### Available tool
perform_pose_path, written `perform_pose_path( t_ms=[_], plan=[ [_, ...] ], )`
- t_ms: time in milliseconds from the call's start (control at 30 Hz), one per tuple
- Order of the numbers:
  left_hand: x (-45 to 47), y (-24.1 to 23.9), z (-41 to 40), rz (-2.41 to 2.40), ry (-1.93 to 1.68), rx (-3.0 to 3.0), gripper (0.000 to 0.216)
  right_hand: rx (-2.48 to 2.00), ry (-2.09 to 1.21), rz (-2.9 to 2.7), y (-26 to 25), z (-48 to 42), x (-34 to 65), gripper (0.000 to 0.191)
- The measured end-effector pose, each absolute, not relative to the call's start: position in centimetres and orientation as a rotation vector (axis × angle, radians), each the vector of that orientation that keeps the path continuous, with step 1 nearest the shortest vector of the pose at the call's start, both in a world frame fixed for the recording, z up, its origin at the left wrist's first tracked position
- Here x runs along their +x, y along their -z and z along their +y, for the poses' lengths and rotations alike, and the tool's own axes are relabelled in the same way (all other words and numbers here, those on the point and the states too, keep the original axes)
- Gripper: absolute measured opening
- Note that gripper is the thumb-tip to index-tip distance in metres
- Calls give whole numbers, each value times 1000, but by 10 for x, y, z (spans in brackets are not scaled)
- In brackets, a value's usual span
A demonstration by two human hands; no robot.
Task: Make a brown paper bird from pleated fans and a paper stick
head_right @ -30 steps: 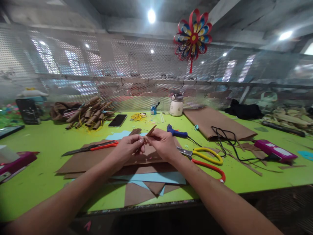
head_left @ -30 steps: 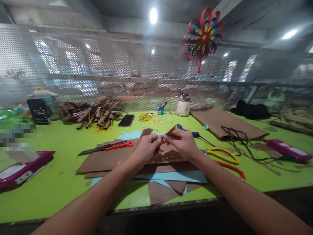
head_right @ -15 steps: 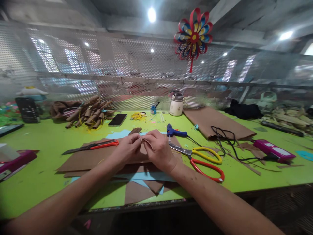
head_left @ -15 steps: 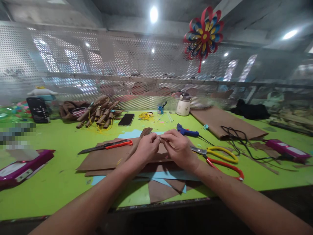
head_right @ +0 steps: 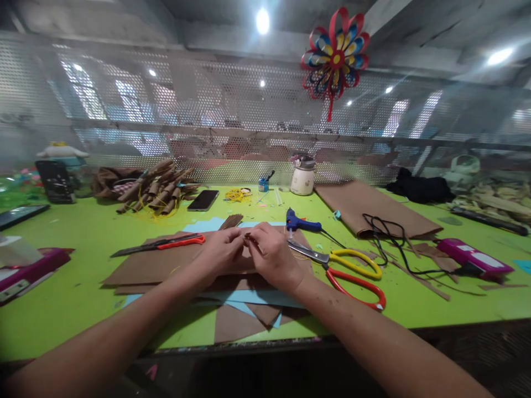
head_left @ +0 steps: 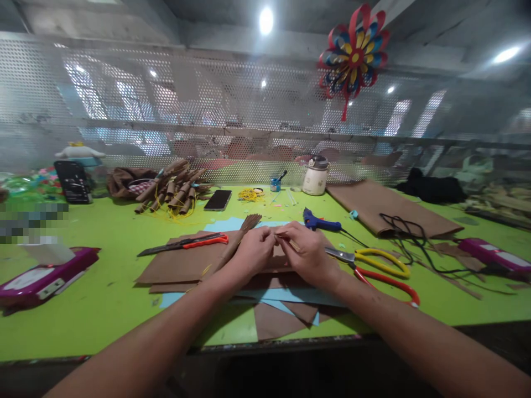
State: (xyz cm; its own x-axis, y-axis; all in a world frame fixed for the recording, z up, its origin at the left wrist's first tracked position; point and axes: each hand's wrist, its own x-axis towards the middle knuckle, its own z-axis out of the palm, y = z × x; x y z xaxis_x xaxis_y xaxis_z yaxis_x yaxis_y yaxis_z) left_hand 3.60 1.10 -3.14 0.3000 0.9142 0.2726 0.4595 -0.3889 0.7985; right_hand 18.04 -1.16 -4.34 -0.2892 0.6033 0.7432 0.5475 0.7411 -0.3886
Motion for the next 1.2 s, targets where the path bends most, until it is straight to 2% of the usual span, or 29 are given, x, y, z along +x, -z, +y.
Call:
perform_pose_path(
  t_ms=[167,267,400,633,767,900,1033,1100,1200],
  plan=[
    [35,27,11,1282,-937,1925,23,-950,-321,-1803,39,-7,179,9],
    [33,27,14,1346,-1004,2068,24,-989,-552,-1613,36,-3,178,23],
    [28,31,17,1473,-1094,2258,27,-1083,-796,-1511,37,-2,177,32],
    [30,29,3,1727,-975,2577,28,-1077,-900,-1442,35,-4,173,36],
    [33,31,-3,1678,-931,2666,28,-1009,-995,-1355,35,-1,176,35],
    [35,33,-8,1517,-972,2676,25,-933,-1013,-1319,38,3,180,30],
    [36,26,-9,1468,-1055,2509,33,-947,-992,-1314,39,9,188,29],
    [32,18,-3,1465,-1137,2341,35,-1043,-903,-1396,40,13,194,30],
    [15,-1,12,1463,-1337,2012,31,-1231,-605,-1675,40,16,200,30]
  ],
)
